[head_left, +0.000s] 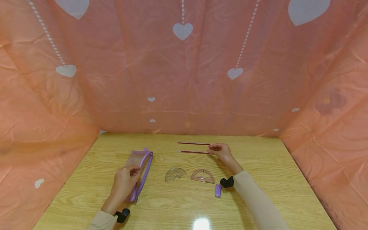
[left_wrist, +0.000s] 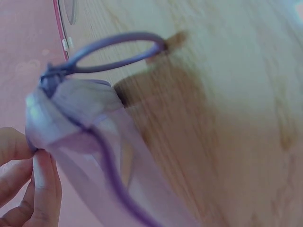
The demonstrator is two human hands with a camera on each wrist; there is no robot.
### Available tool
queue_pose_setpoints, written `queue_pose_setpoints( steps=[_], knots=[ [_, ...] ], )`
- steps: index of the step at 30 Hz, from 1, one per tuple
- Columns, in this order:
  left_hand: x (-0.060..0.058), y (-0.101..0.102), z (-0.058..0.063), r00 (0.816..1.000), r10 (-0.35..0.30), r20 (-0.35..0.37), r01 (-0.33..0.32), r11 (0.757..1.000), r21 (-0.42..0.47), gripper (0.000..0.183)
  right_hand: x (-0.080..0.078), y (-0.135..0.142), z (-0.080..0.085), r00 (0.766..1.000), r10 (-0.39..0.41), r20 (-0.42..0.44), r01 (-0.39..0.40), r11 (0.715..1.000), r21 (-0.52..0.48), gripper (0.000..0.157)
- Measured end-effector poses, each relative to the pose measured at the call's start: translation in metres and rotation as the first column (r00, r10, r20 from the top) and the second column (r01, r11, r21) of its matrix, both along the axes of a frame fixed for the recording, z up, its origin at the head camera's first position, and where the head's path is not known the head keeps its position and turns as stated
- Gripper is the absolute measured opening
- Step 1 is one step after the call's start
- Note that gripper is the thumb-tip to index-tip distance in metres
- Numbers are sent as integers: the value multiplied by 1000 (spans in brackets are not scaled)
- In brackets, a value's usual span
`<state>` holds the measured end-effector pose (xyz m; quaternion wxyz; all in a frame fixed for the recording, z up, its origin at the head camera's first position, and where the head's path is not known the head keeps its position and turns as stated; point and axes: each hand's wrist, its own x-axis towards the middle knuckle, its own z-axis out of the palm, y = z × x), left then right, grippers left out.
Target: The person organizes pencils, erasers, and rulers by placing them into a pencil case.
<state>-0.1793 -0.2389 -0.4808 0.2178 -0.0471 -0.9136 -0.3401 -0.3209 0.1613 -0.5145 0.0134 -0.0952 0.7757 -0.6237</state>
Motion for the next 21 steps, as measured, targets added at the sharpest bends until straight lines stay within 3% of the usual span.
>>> queue_pose_setpoints(
  steps=[14, 21],
  knots=[
    [1, 1, -1, 1000, -1, -6, 1, 1000, -10, 10, 0, 2, -4, 996, 63, -61, -62, 998, 5, 25],
    [2, 0, -1, 1000, -7, -3, 7, 1000, -18, 10, -3, 1, -7, 997, 67, -48, -62, 993, 103, 21]
  ],
)
